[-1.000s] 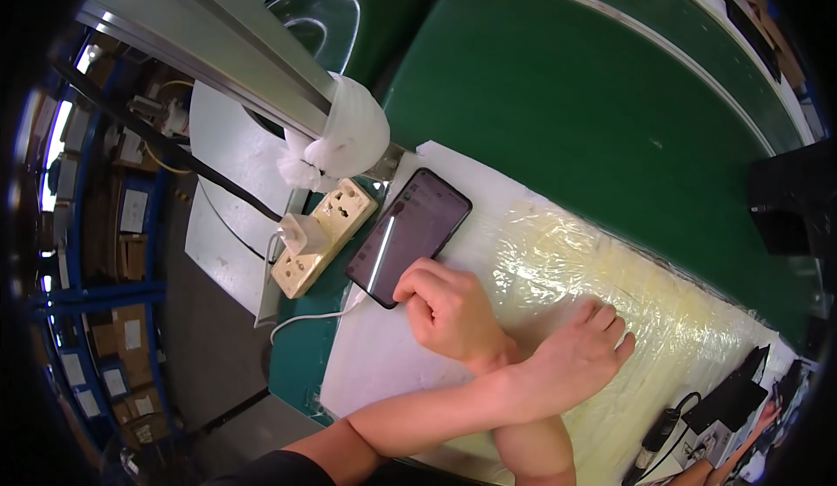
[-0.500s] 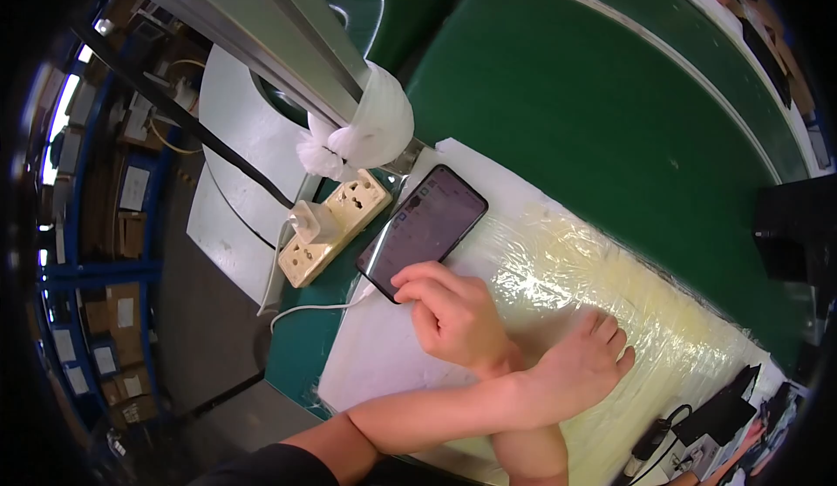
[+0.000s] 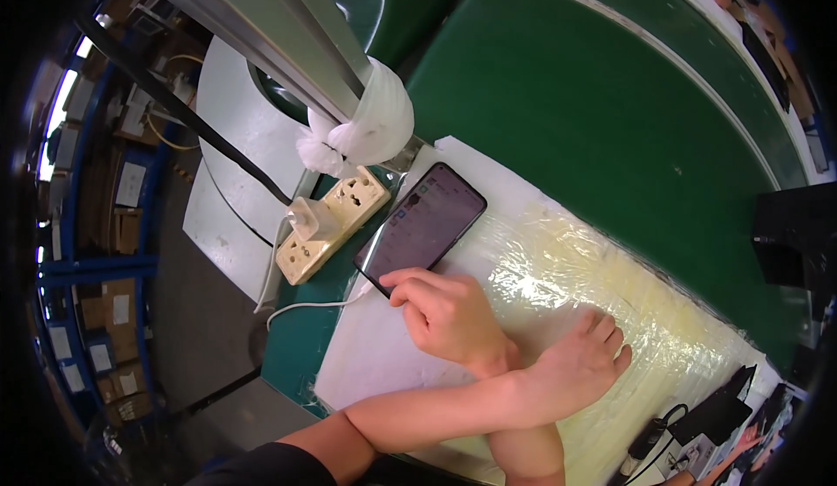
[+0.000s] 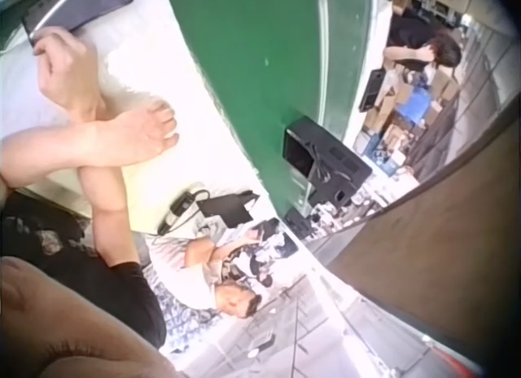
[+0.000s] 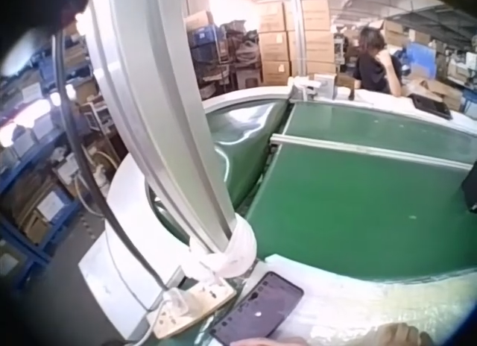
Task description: The person assembles an electronic casing using an electric screwdriver to secure screws, then tests a charging cable by connecting it to a smartphone and a power strip.
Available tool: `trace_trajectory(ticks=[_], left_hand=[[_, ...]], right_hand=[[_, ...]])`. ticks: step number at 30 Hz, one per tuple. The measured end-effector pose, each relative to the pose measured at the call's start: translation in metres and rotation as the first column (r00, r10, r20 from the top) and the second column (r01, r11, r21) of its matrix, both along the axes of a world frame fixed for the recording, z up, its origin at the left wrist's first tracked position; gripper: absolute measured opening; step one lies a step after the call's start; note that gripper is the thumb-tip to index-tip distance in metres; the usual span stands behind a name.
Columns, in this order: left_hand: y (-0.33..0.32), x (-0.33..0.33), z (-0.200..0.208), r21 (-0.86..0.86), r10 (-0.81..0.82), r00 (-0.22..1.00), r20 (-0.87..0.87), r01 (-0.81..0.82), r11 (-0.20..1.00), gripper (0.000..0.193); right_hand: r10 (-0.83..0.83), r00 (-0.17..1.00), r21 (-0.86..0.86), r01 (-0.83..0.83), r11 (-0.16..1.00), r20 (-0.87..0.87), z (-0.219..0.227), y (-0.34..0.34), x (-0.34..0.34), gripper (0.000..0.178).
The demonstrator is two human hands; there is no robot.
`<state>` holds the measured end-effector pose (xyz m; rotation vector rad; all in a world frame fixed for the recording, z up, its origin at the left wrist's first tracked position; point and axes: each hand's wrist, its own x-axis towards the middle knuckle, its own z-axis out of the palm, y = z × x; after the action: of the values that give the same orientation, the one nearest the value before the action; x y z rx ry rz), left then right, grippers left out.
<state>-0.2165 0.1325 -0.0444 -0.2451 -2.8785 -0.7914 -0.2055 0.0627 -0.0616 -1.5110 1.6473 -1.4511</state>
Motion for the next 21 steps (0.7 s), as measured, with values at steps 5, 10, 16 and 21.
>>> trace_trajectory(ticks=[5, 10, 16, 21], left_hand=[[-0.003, 0.0, 0.001, 0.0, -0.013, 1.0, -0.004, 0.013, 1.0, 0.03], [-0.006, 0.001, 0.002, 0.028, 0.004, 1.0, -0.013, -0.004, 1.0, 0.031], [-0.005, 0.001, 0.002, 0.029, 0.011, 0.999, -0.032, -0.01, 1.0, 0.031], [-0.006, 0.002, -0.001, -0.008, 0.001, 1.0, -0.013, -0.002, 1.0, 0.028]], right_hand=[[-0.002, 1.0, -0.01, 0.002, 1.0, 0.003, -0.001, 0.0, -0.001, 0.017], [-0.133, 0.99, -0.08, 0.137, 0.987, 0.052, -0.002, -0.003, 0.0, 0.02], [-0.604, 0.762, -0.012, 0.624, 0.782, 0.233, -0.013, 0.003, -0.006, 0.022], [-0.601, 0.774, 0.026, 0.609, 0.793, 0.2, -0.02, 0.001, -0.006, 0.021]])
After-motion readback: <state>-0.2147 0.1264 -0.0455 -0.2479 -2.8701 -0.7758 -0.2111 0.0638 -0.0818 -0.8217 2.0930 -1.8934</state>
